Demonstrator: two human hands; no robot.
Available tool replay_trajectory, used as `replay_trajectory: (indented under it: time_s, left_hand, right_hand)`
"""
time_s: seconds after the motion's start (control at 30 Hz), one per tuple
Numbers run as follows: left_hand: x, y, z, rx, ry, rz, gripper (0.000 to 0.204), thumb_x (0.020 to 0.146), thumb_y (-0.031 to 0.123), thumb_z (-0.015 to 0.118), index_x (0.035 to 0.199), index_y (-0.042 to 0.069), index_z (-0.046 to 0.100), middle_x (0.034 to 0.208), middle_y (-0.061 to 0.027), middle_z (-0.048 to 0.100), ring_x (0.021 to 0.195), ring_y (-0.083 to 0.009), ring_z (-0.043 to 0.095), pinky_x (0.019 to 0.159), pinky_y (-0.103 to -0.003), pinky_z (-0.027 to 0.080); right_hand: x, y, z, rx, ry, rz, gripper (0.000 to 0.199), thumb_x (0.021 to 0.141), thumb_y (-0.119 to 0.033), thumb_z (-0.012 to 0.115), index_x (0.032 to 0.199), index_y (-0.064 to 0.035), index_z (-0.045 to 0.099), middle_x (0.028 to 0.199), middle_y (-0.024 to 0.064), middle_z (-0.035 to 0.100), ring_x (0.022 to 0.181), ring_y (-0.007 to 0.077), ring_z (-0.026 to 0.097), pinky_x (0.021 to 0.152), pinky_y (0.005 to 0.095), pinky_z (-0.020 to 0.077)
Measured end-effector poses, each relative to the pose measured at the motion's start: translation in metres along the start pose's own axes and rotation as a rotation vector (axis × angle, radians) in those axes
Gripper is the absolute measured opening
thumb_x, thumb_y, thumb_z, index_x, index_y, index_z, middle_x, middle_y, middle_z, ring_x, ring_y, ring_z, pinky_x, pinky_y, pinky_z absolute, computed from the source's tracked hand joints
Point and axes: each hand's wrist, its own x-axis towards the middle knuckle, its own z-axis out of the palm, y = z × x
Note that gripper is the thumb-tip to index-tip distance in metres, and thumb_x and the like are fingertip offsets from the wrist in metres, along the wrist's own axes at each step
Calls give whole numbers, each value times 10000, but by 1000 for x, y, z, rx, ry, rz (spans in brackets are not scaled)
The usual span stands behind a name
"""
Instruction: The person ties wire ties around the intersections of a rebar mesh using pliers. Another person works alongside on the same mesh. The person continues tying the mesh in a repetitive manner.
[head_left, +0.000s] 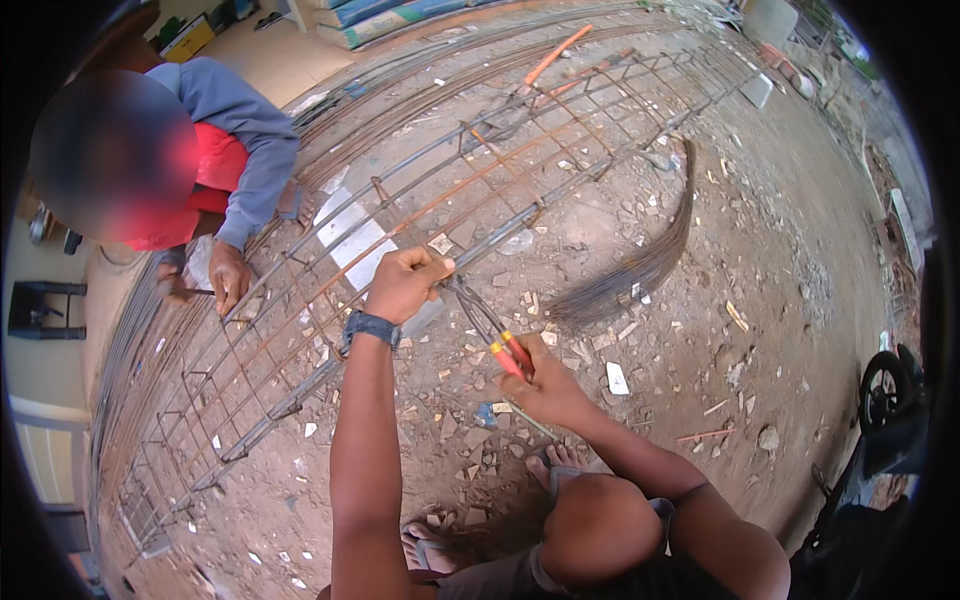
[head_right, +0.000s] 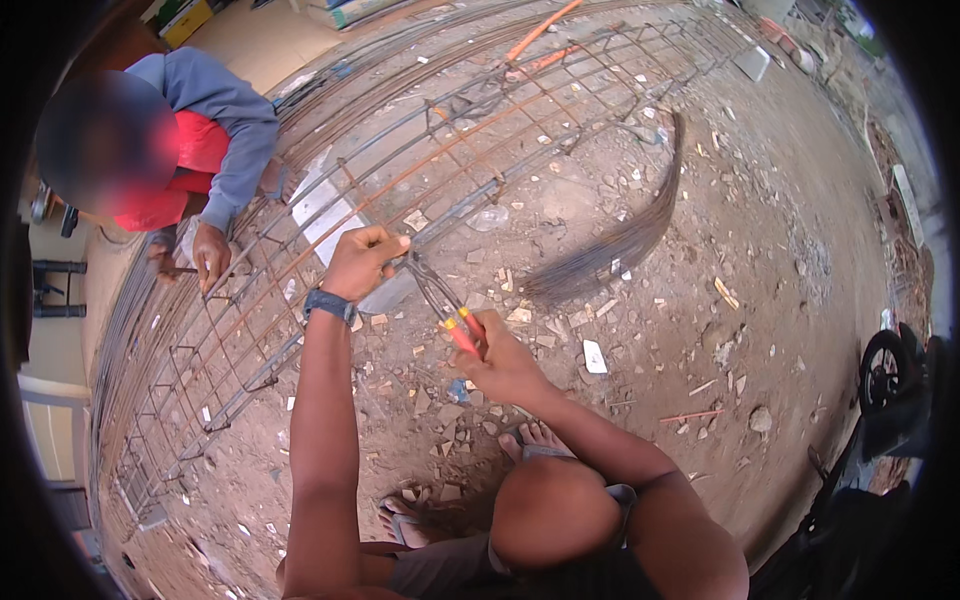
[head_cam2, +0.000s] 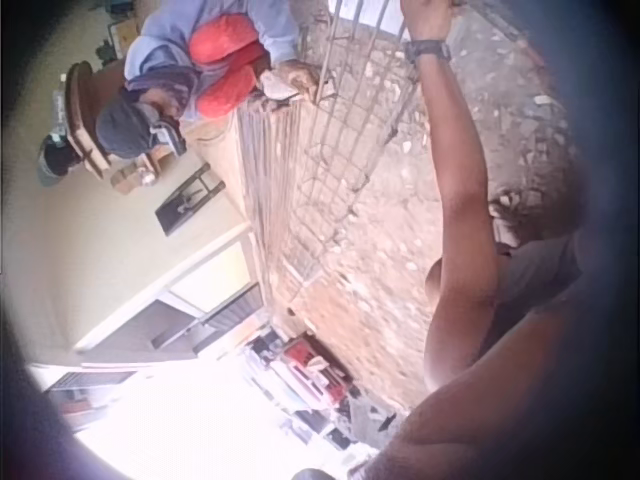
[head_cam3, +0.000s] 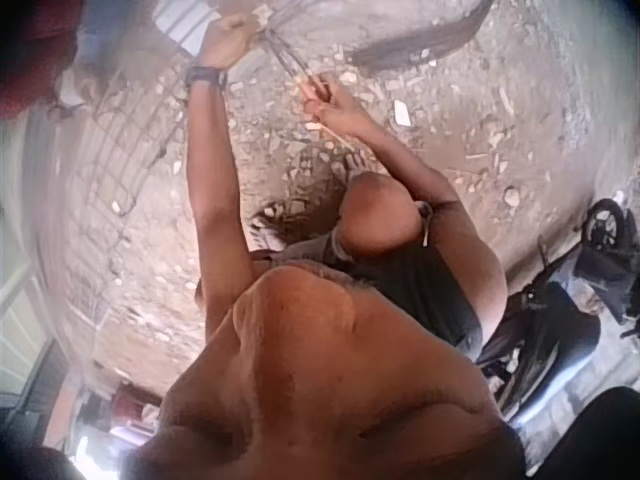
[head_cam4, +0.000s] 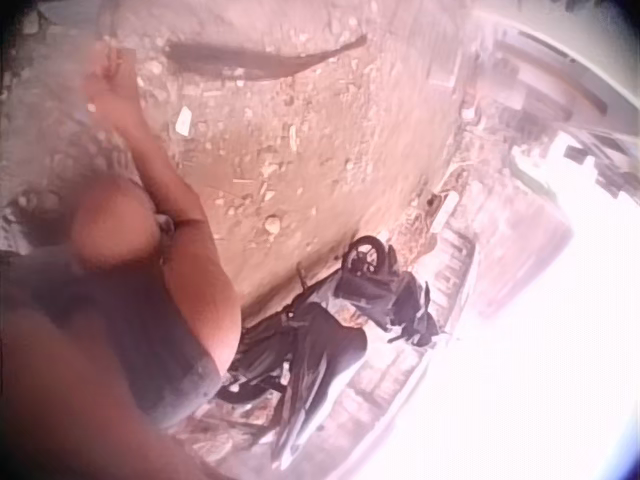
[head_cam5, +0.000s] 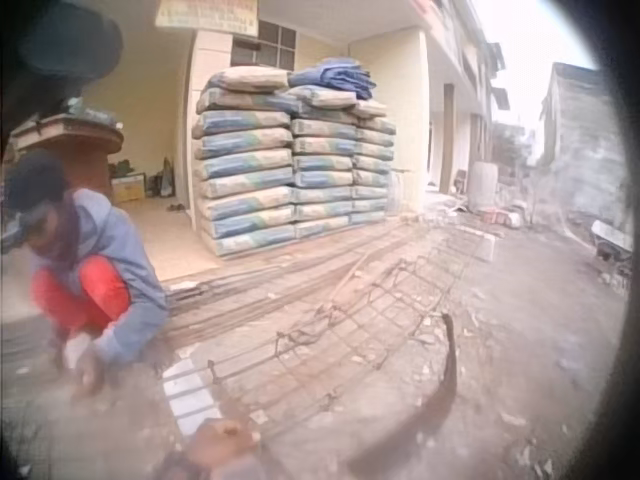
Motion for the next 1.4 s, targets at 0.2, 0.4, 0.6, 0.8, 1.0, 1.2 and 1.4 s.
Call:
replay_trajectory:
  time_s: [0.2, 0.4, 0.6, 0.8, 1.0, 1.2, 1.4]
  left_hand:
    - [4, 1, -4, 21, -21, 5, 249, 899, 250, 762, 829, 26, 678, 679, 16, 587, 544, -68, 536, 478, -233, 349]
    - [5, 11, -3, 33, -33, -9, 248, 894, 236, 754, 876, -2, 690, 687, 9, 594, 547, -61, 510, 512, -230, 397]
    - [0, 19, 8, 73, -18, 24, 238, 899, 241, 745, 849, 17, 683, 684, 7, 588, 545, -57, 500, 493, -227, 367]
    - [1, 5, -4, 137, 13, -11, 274, 892, 278, 756, 849, 16, 689, 685, 2, 591, 549, -61, 500, 495, -229, 369]
    - [0, 13, -5, 82, -9, 23, 289, 902, 295, 751, 862, 15, 690, 688, 10, 590, 571, -72, 546, 526, -244, 411]
    - [0, 3, -9, 44, -34, -25, 231, 945, 272, 674, 917, 43, 686, 854, 1, 658, 627, -57, 578, 494, -218, 388]
    - [0, 6, -9, 16, -46, 3, 186, 943, 210, 643, 907, 30, 677, 1065, -65, 706, 645, -67, 587, 515, -221, 416]
  right_hand:
    - [13, -9, -8, -366, -121, 122, 358, 1022, -368, 525, 1050, -11, 526, 699, 83, 591, 579, 305, 617, 560, 429, 511]
    - [26, 7, 2, 1481, -814, 757, 608, 926, -710, 493, 966, -106, 544, 631, -59, 447, 497, 57, 472, 430, 224, 396]
    - [16, 19, -11, 599, -561, 357, 632, 912, -597, 628, 1165, -26, 526, 812, 54, 582, 683, 184, 608, 593, 350, 508]
    - [2, 3, 2, -128, -200, 58, 638, 899, -235, 562, 1387, 98, 322, 1070, 317, 621, 975, 493, 626, 847, 519, 508]
    - [12, -16, -2, -31, -407, 299, 619, 941, -158, 528, 1500, 8, 320, 1166, 251, 619, 936, 368, 683, 821, 445, 525]
    - [8, 28, -9, 1011, -604, 450, 624, 930, -74, 525, 1532, -95, 361, 1336, 106, 596, 1073, 206, 629, 842, 396, 519]
    - [3, 26, -13, 1365, -683, 442, 561, 854, -33, 592, 1405, -88, 504, 1475, 85, 464, 1293, 214, 490, 1024, 398, 449]
